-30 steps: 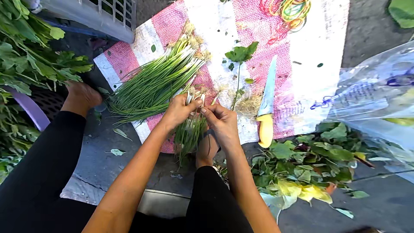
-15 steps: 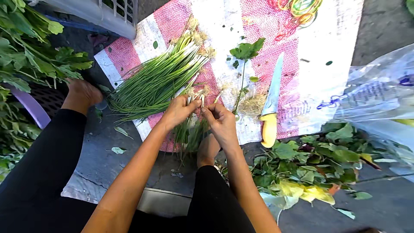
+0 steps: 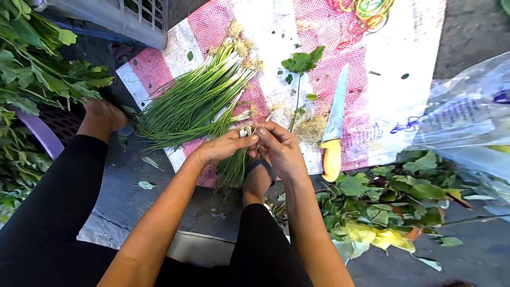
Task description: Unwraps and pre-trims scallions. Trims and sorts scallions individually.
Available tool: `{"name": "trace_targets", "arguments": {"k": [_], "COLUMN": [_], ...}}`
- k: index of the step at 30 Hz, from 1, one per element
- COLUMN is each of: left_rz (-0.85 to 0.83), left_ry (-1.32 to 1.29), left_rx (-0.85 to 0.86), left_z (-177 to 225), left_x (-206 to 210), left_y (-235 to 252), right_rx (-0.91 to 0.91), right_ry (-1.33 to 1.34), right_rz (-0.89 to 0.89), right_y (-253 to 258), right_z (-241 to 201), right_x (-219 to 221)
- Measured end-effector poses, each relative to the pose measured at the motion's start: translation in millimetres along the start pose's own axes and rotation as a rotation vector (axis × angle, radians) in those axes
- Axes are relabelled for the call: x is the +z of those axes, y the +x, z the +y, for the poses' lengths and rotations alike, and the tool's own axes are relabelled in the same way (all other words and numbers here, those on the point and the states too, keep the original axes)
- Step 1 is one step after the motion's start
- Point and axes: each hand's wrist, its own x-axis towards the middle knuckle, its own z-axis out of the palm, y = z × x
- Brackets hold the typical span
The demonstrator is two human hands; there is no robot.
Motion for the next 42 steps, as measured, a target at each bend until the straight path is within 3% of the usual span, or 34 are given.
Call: {"name": "trace_targets", "arguments": {"k": [2, 6, 11, 16, 19, 24, 29, 32, 36, 40, 42], "left_rz": [-0.016, 0.086, 0.013, 0.118, 0.136, 0.290, 0.352, 0.361, 0.335, 0.342, 0.354], "left_ry": [0.032, 0.472, 0.309, 0.910, 1.015, 0.773, -0.029, -0.316, -0.497, -0.570, -0.592], "left_rx": [-0.029, -0.200, -0.075, -0.021, -0.048, -0.047, 0.052, 0.079, 0.101, 0.114, 0.140], "left_z": [3, 10, 17, 40, 54, 72, 84, 93, 106, 115, 120], "left_x": [4, 14, 6, 21, 28, 23, 8, 2, -16, -21, -19], "left_y": [2, 4, -4, -4, 1, 11, 14, 10, 9, -3, -12], "right_rx": [-0.029, -0.209, -0.138, -0.098, -0.214, -0.176, -0.371, -0.388, -0.354, -0.237, -0.209], "right_ry": [-0.145, -0.511, -0.403, -0.521, -0.641, -0.578, -0.844, -1.165, -1.367, -1.305, -1.124], "right_rz": [-0.012, 0.027, 0.013, 0.011, 0.050, 0.131, 0.530, 0.484, 0.440, 0.482, 0.475], "right_y": [-2, 1, 10, 14, 17, 37, 107, 145, 177, 165, 145], "right_z": [-3, -7, -25, -39, -50, -76, -93, -97, -88, -102, -115], "right_x": [2, 11, -3, -3, 3, -10, -54, -58, -56, -53, -50]}}
